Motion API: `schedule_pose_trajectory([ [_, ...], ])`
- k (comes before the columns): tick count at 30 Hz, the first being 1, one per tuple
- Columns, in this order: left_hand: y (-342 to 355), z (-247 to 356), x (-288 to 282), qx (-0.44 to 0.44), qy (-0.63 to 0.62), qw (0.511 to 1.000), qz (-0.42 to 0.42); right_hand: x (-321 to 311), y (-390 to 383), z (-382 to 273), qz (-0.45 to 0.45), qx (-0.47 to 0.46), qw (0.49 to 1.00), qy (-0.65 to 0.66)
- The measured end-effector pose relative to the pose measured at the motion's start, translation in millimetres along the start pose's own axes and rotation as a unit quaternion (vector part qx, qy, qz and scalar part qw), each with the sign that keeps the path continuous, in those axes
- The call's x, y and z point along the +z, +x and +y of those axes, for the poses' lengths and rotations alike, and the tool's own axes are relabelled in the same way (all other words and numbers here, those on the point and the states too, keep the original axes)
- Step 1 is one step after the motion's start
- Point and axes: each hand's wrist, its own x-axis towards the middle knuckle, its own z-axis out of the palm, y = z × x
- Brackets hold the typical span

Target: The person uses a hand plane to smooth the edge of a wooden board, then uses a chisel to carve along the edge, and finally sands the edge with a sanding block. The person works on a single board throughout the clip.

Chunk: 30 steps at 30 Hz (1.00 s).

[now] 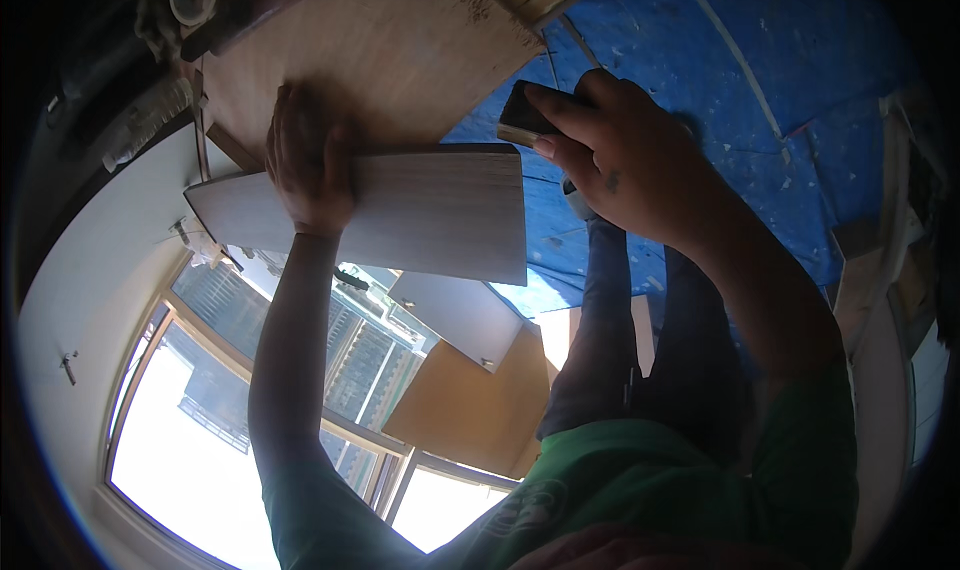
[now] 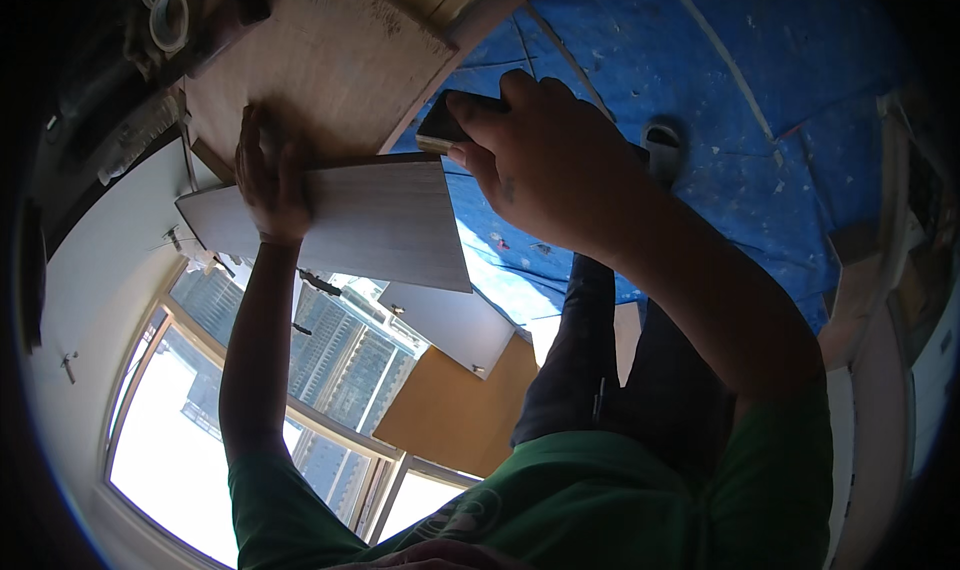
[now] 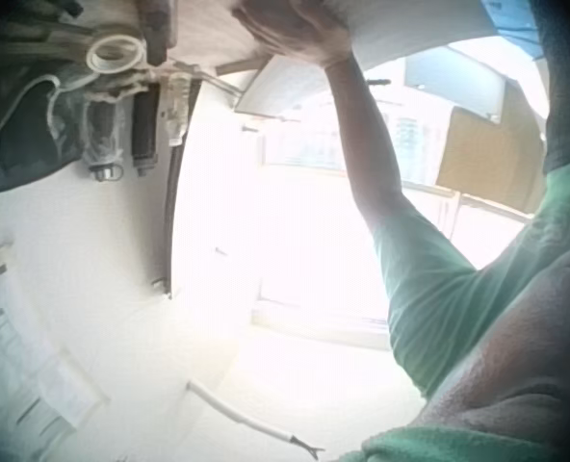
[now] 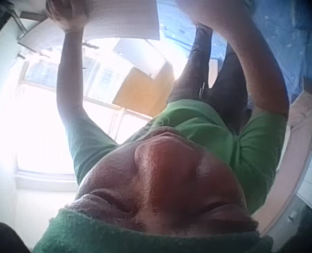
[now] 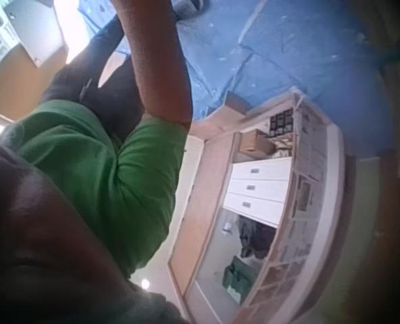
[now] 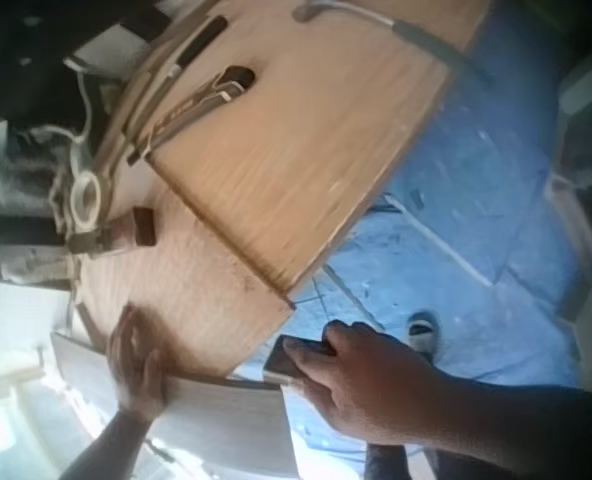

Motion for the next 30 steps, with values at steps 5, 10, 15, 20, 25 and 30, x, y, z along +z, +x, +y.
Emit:
schedule_pose_trajectory([
  [5, -2, 2, -3, 0.007, -0.016, 1.000, 0.007, -6, -19, 11, 0.011, 0.041, 0.994, 0.101],
  [10, 0, 1, 0, 0.006, -0.006, 1.000, 0.015, 30, -43, 12, 0.138, -0.033, 0.981, 0.135],
  [15, -1, -3, 3, 0.023, 0.000, 0.999, 0.026, 51, -18, -2, 0.166, -0.055, 0.980, 0.099],
  [20, 0, -3, 1, 0.030, -0.003, 0.999, 0.030, 48, -39, 7, 0.198, -0.014, 0.966, 0.164],
  [25, 0, -1, 3, 0.023, 0.005, 0.999, 0.031, 54, -39, -3, 0.168, -0.019, 0.965, 0.202],
  [30, -1, -3, 2, 0.009, 0.017, 0.999, 0.026, 47, -15, 11, 0.022, 0.195, 0.947, 0.255],
])
